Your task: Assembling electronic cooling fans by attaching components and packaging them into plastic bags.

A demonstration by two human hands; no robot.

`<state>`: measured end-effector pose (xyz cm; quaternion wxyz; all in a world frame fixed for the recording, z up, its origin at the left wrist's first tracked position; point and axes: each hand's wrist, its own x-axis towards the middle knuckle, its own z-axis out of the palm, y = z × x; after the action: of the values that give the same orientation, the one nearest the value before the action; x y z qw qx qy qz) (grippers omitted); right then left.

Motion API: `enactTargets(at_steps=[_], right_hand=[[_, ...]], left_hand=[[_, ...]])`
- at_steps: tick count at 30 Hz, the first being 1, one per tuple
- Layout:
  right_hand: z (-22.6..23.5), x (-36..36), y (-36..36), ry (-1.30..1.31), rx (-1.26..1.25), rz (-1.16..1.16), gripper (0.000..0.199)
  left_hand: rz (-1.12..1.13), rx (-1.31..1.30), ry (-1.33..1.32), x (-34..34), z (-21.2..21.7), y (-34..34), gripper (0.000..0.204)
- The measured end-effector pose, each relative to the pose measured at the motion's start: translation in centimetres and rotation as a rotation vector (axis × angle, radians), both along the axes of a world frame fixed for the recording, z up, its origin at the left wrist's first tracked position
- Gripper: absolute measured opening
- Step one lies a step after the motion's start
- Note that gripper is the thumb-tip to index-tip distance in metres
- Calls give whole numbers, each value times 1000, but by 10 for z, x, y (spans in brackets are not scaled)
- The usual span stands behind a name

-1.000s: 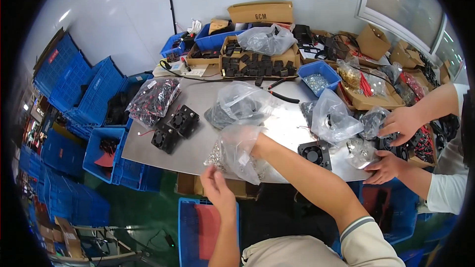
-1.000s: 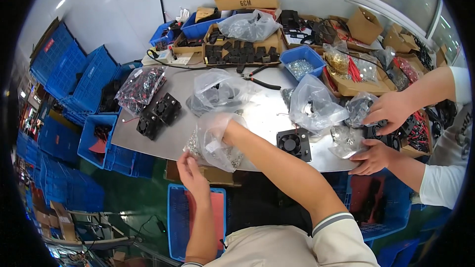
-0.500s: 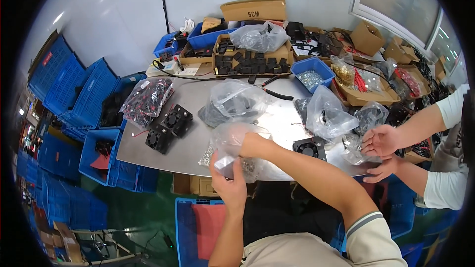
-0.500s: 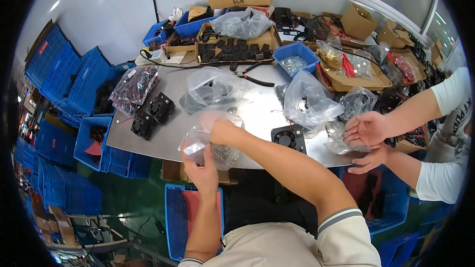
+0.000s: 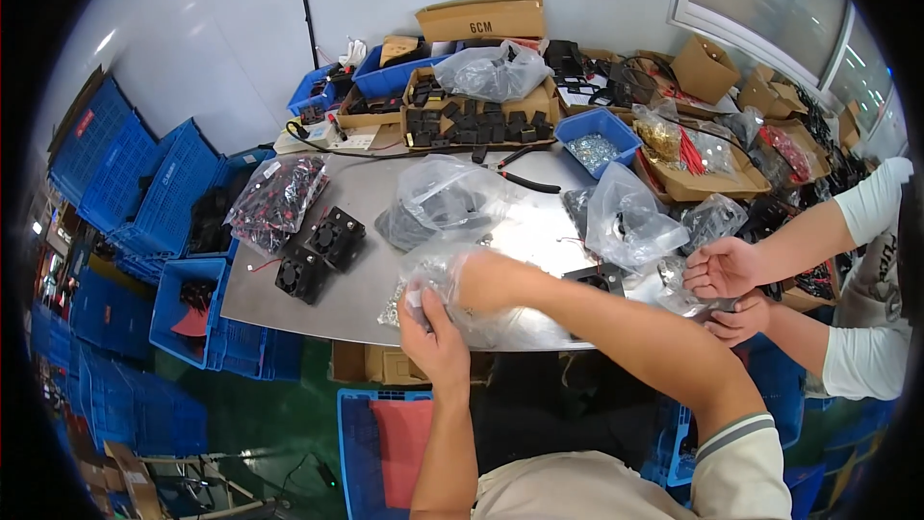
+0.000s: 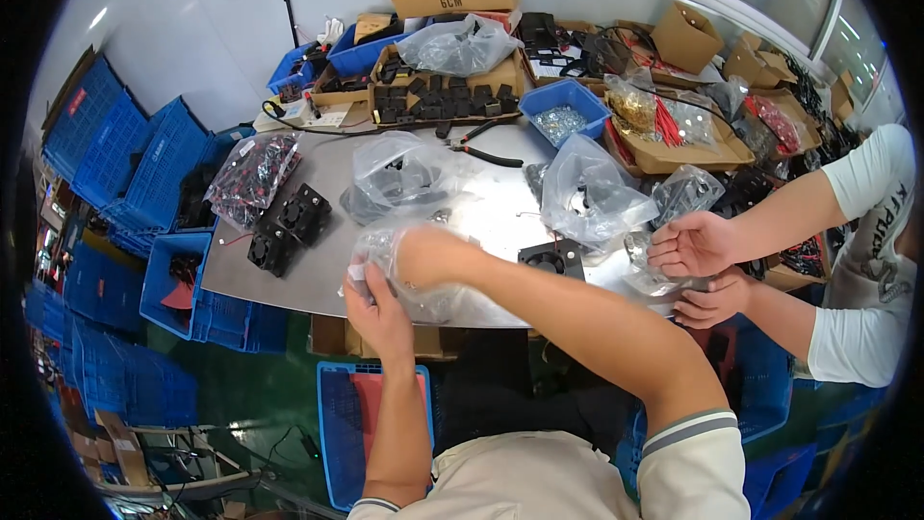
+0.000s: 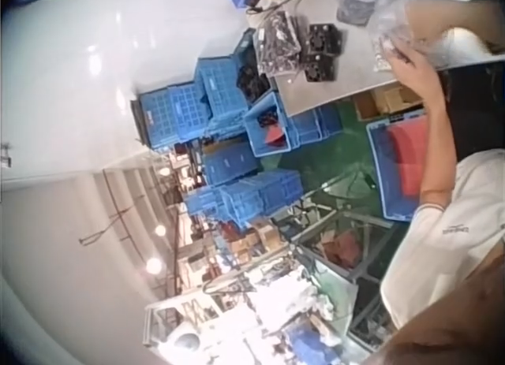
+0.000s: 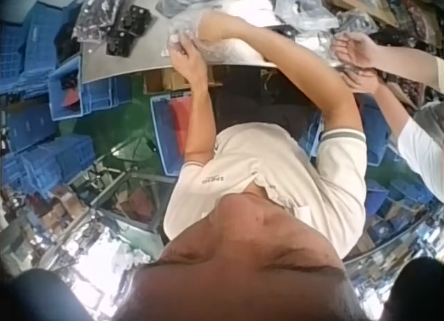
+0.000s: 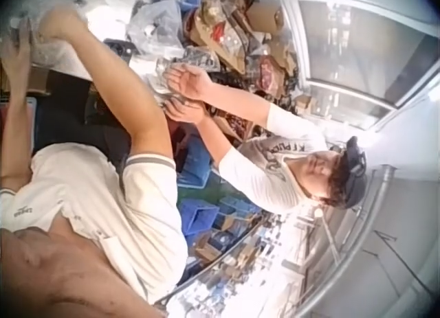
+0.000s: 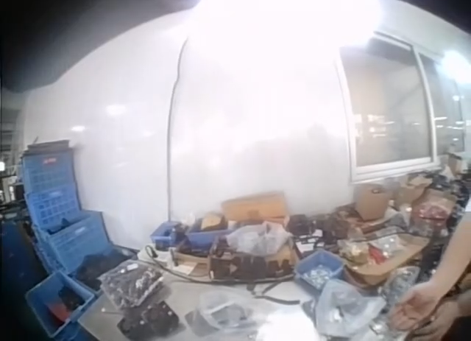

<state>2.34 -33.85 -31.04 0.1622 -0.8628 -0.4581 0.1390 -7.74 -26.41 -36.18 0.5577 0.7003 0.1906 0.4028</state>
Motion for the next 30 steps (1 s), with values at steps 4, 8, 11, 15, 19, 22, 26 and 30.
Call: enactTargets(at_steps=[4,8,11,15,19,22,26,30], right_hand=[[9,21,-4,652,6,-399,14],[-1,4,-17,100,174,-187,23],[-6,-7,-25,138,294,-330,27],[0,-21,-31,257,465,-429,31],[10,-20,-42,457,601,-470,31],[20,-15,-59,971,725,-570,30],[40,-22,-110,1331,973,-589,26],[64,-28,-199,574,612,-836,36]], left_hand=[[-58,24,-9,8,6,-4,28],[-26,44,124,19,3,-1,26],[1,105,31,28,-1,-5,25],[19,137,61,30,-2,-7,25],[14,134,67,38,-12,-2,28],[39,223,122,43,-17,-1,31],[-35,100,67,38,-16,5,31],[-57,118,110,39,-26,17,35]])
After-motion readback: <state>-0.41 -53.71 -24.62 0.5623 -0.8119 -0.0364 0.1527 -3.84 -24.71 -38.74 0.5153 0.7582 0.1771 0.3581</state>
